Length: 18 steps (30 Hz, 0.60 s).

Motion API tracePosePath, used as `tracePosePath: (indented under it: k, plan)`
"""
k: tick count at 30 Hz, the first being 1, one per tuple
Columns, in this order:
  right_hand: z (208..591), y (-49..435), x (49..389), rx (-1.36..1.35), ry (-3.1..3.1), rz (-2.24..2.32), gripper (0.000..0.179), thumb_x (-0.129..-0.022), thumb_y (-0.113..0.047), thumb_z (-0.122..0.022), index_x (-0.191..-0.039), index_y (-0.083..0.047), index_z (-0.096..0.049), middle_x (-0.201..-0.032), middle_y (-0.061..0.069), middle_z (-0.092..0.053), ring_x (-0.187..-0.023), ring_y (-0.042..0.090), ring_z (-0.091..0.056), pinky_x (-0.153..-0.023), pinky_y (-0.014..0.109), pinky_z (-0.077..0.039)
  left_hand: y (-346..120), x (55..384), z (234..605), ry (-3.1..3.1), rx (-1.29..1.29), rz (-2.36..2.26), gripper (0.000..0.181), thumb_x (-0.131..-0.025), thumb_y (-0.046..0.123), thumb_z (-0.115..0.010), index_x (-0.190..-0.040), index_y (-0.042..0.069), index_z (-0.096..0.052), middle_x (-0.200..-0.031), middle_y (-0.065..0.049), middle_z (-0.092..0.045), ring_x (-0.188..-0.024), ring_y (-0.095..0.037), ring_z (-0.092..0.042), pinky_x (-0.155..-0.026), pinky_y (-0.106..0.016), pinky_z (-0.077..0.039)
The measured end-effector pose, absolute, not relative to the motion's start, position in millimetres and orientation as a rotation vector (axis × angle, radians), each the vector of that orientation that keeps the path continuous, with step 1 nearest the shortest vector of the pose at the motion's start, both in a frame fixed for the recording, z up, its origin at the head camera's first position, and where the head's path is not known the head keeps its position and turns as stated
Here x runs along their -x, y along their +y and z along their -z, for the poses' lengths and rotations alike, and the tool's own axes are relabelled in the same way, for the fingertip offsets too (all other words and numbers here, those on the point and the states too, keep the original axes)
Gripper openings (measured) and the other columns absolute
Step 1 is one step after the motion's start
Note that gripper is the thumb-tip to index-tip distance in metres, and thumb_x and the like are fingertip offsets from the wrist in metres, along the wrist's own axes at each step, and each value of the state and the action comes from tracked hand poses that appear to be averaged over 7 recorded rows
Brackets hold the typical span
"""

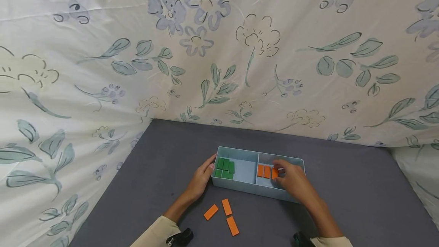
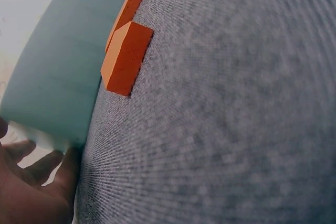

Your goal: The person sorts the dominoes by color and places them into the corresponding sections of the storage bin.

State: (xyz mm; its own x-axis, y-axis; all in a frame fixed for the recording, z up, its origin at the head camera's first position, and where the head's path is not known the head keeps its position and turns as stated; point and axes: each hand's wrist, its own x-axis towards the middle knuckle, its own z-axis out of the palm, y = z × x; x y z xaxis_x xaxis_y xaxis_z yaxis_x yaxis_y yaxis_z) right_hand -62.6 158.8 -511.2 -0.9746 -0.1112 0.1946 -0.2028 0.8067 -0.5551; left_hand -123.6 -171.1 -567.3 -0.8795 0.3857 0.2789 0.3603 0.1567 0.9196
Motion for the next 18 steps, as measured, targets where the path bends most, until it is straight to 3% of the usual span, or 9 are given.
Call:
tracePosePath:
  k: [18]
  plan:
    - [512.7,156.5,65.9,-0.246,-2.824,-0.908,0.055,-0.086,0.009,-0.081,-0.138,0.006,-0.063,-0.134,0.031,-0.066,-0.109,0.045,-0.072,-0.079,0.05,-0.063,-170.4,127.8,568.3,2.353,-0.761,-1.886,0.054,-0.118,0.028,-0.037,-0.167,0.006,-0.031,-0.169,-0.011,-0.038,-0.158,-0.032,-0.031,-0.126,-0.059,-0.026]
